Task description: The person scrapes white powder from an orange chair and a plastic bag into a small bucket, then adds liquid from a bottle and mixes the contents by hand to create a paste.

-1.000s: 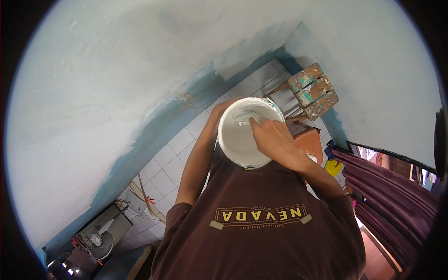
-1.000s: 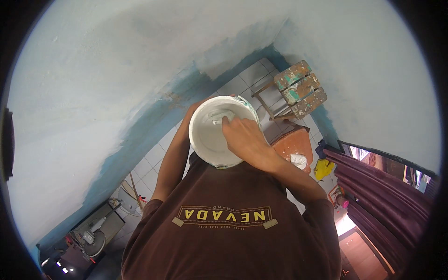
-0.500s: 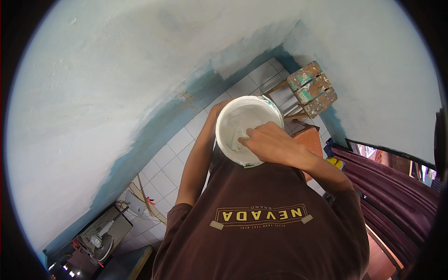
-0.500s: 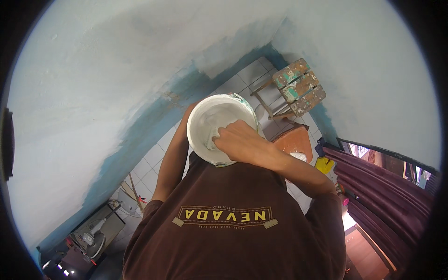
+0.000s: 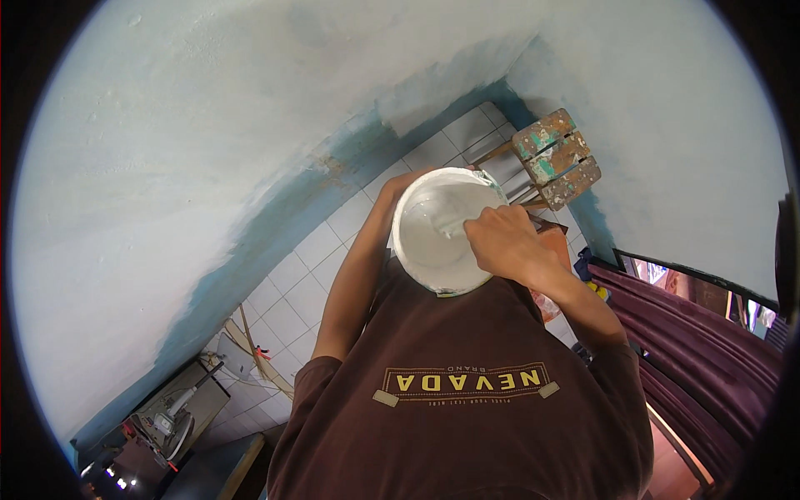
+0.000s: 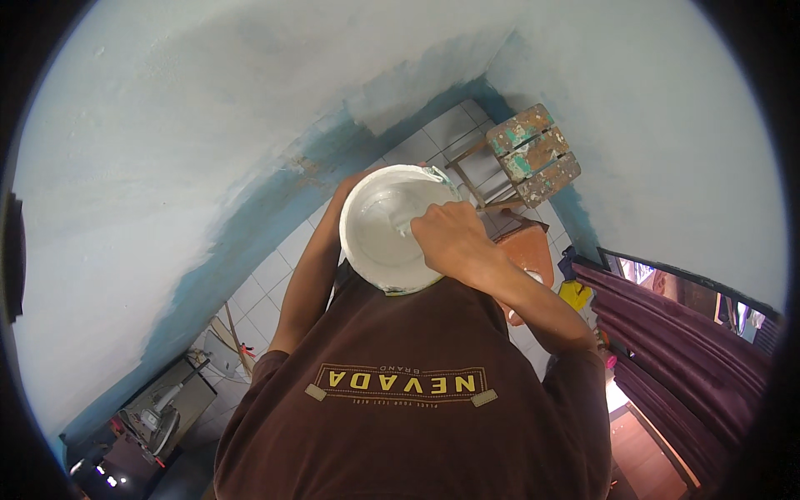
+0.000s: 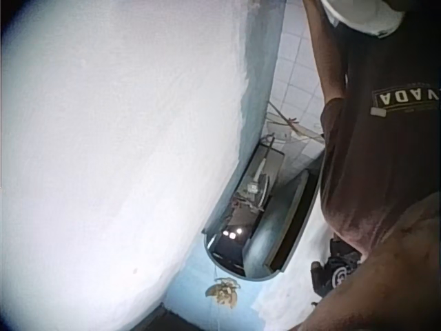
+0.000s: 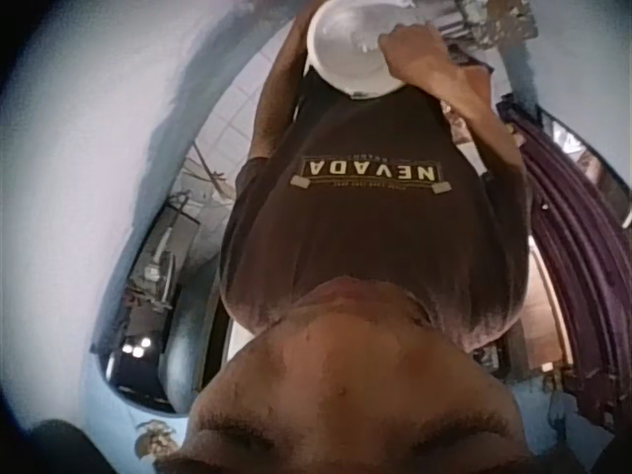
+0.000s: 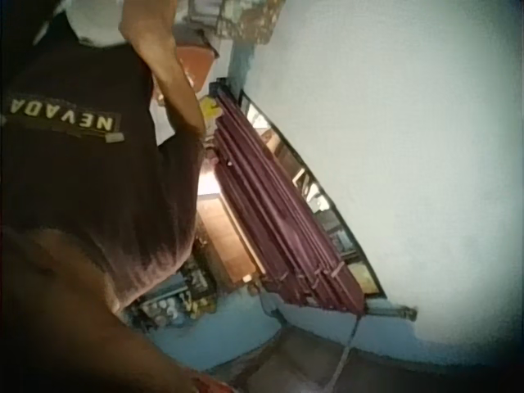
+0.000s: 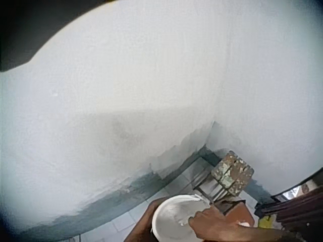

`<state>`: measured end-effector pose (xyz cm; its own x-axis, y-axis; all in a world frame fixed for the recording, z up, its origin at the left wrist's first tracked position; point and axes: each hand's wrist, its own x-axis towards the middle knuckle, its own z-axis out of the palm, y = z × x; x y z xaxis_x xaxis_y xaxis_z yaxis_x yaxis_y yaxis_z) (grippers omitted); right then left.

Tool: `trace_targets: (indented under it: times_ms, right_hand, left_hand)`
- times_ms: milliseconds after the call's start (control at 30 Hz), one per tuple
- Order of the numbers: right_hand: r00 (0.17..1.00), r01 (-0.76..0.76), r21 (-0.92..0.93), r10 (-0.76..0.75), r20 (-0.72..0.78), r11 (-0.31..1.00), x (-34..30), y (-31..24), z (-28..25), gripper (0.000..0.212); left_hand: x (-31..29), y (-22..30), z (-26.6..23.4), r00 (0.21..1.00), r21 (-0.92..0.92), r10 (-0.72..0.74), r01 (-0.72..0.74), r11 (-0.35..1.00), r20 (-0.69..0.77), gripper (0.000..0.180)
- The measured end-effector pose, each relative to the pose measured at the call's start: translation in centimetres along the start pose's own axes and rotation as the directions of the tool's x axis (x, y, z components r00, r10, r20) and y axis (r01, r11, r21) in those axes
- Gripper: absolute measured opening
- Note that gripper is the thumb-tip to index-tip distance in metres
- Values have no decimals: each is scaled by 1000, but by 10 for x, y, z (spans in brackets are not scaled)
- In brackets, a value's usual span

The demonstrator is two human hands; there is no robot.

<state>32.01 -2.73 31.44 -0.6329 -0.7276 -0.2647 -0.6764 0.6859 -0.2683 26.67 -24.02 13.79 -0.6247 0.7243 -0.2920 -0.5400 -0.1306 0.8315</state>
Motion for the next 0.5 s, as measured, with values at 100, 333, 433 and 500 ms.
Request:
trace_targets:
  times_ms: [100, 333, 433, 500]
  right_hand:
    - [985, 46, 38, -52, 163, 998, -4, 0, -1, 10]
    - [994, 73, 156, -85, 70, 985, 4, -25, 2, 27]
    - [999, 44, 98, -42, -27, 994, 13, -19, 3, 28]
    - [998, 16, 72, -11, -69, 997, 14, -9, 5, 27]
  left_hand:
    - [4, -1, -2, 1000, 20, -6, 6, 1000, 16, 44]
    - [12, 2, 0, 999, 40, -12, 11, 999, 45, 43]
    - [11, 6, 3, 999, 42, -10, 8, 999, 48, 43]
    - [9, 7, 5, 999, 39, -6, 4, 999, 53, 43]
